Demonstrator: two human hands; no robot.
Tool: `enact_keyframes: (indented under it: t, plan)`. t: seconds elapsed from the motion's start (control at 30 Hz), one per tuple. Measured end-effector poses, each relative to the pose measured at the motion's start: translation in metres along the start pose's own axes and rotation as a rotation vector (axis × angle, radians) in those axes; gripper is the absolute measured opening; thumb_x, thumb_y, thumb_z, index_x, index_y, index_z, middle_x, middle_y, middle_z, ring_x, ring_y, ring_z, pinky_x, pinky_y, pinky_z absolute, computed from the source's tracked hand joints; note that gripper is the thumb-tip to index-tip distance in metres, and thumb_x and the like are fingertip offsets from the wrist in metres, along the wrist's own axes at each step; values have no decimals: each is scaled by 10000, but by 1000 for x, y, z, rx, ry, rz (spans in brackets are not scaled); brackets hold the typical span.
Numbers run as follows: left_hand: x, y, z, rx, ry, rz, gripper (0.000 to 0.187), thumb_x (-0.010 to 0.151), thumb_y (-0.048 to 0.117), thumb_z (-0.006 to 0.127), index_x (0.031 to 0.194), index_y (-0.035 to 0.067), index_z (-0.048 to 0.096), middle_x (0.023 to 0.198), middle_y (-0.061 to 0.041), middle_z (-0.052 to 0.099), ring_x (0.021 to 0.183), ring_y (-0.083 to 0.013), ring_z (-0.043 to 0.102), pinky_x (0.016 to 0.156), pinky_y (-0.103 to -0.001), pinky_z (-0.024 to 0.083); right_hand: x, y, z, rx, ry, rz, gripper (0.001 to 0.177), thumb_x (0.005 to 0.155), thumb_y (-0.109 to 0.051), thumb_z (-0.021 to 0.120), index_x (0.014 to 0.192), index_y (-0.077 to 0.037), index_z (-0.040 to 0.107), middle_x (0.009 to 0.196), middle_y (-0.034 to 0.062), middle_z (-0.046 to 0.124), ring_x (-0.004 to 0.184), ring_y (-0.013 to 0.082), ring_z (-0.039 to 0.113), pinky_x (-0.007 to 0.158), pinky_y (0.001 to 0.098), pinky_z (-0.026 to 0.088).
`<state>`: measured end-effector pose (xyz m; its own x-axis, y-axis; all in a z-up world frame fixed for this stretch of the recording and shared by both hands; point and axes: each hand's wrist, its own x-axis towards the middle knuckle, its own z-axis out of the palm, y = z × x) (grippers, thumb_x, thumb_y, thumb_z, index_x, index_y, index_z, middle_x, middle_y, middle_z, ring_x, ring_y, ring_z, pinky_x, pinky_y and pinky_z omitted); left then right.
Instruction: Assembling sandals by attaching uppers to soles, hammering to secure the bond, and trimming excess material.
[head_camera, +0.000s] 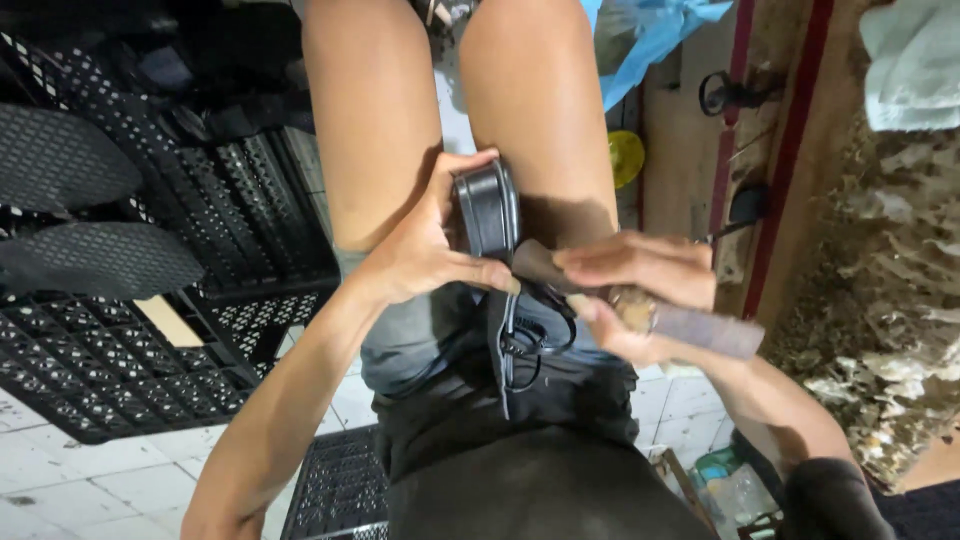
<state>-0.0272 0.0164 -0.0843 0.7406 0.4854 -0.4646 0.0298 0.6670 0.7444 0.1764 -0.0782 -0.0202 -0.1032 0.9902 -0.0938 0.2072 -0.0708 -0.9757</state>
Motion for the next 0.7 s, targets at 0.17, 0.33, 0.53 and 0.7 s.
enact_keyframes:
  t: [0.17, 0.33, 0.53, 0.7]
  plan:
    - [-5, -3, 2, -25, -16, -85, 1029, 444, 139, 884, 1286, 182, 294, 1102, -61, 469, 922, -149, 474, 784, -325, 490, 8, -19, -5, 18, 51, 14, 134, 700, -65, 607, 787, 38, 617, 812, 166, 652, 627, 227, 653, 481, 305, 510]
    - [-2, 0, 2, -12, -33, -63, 1024, 447, 151, 886, 1280, 189, 291, 1118, -61, 460, 941, -151, 468, 790, -343, 482, 8, -20, 2, 54, 44, -54, 144, 691, -70, 612, 786, 38, 624, 802, 172, 650, 558, 223, 645, 417, 297, 487]
    - [2, 1, 0, -16, -33, -83, 996, 449, 134, 881, 1258, 167, 301, 1086, -56, 449, 925, -145, 462, 766, -326, 496, 4, -6, 8, 27, 5, -148, 132, 704, -56, 585, 799, 27, 626, 810, 170, 648, 485, 208, 611, 408, 288, 493]
    - [4, 3, -1, 52, -19, -87, 998, 448, 128, 883, 1254, 142, 293, 1093, -68, 447, 926, -159, 463, 759, -336, 504, 17, -22, 8, -95, 15, -120, 112, 700, -94, 592, 758, -17, 650, 818, 120, 665, 587, 220, 652, 462, 288, 511]
